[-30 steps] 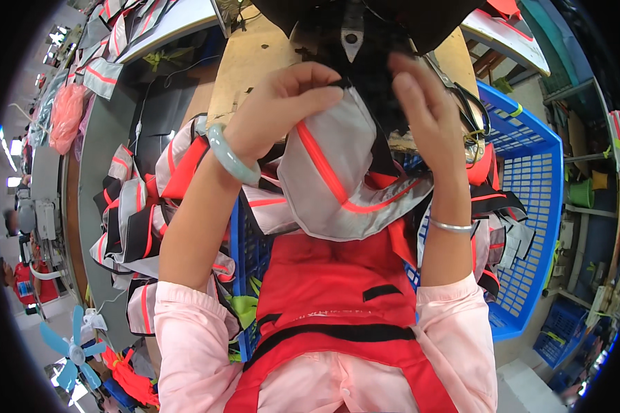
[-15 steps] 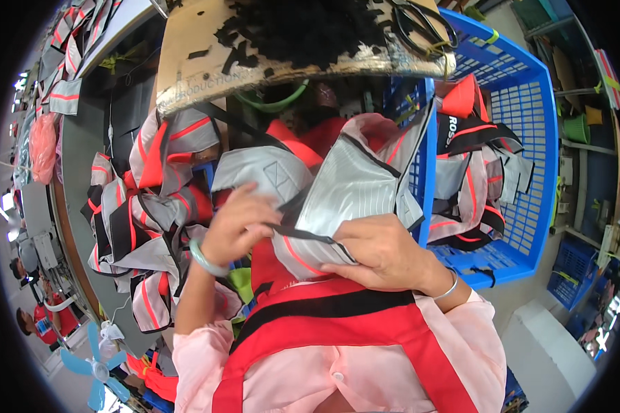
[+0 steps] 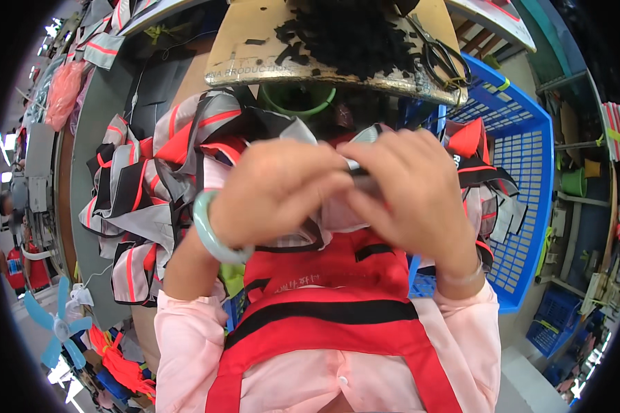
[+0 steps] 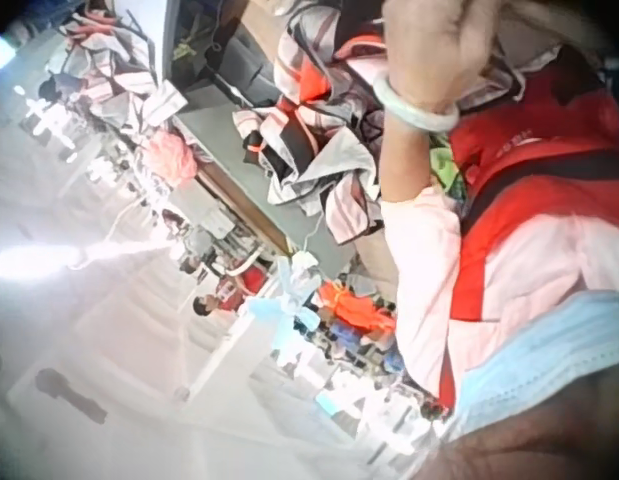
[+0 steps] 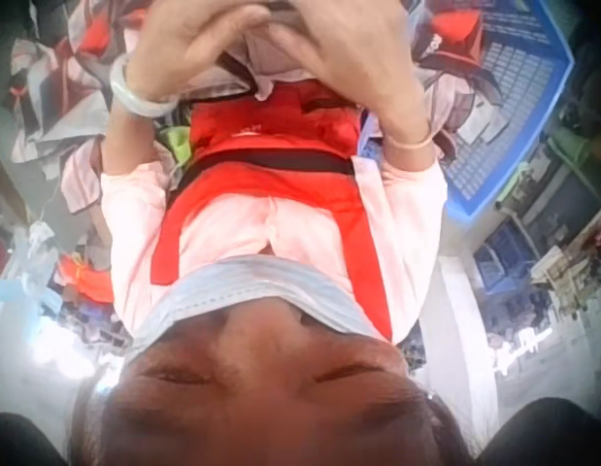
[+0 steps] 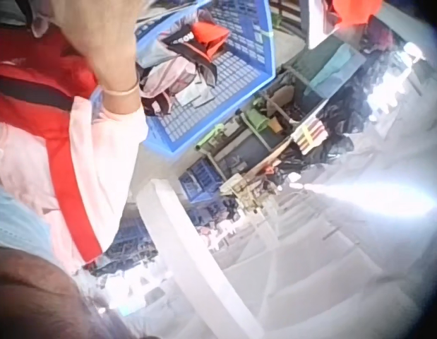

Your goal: The person is sewing a grey and red insulated bag using a sewing machine. They pick up a bag from a pile, align the edges under the machine's presser foot, and sew along the seams. The person repeatedly adjusts the bag's position to stitch different sections, including the top opening and side panels.

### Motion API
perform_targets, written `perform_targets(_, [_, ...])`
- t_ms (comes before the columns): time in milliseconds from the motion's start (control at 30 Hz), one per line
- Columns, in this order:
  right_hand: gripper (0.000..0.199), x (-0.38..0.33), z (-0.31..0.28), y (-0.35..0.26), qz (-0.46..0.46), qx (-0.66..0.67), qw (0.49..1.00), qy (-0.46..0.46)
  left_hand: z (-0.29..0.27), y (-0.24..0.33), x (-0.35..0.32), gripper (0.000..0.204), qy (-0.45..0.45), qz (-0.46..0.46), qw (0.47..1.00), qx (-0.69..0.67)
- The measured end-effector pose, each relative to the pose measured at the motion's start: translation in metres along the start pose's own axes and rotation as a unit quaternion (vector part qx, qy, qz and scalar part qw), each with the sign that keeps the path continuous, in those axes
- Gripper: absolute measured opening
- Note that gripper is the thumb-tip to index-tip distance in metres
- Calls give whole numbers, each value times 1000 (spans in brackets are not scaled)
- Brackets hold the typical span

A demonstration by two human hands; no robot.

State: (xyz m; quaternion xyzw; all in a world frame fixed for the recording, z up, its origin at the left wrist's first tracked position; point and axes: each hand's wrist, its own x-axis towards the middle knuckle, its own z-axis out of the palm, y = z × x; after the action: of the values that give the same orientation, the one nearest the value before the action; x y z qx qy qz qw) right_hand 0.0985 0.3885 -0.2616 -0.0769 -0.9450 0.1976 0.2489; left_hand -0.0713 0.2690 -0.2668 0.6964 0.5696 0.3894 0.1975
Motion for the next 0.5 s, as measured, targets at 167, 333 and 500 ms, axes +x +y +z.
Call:
perform_targets(167, [21,25,15,35,158,248,954,-62,-2,-29,12,19,49,-176,944,-274])
perform_targets(333, [17,30,21,47,201,317,924,-74,30,-77,1,26,142,-79,987,-1])
perform_targets(500, [22,38,20,70,193,334,922,-35,23,-69,16,14,202,-92,973,-58])
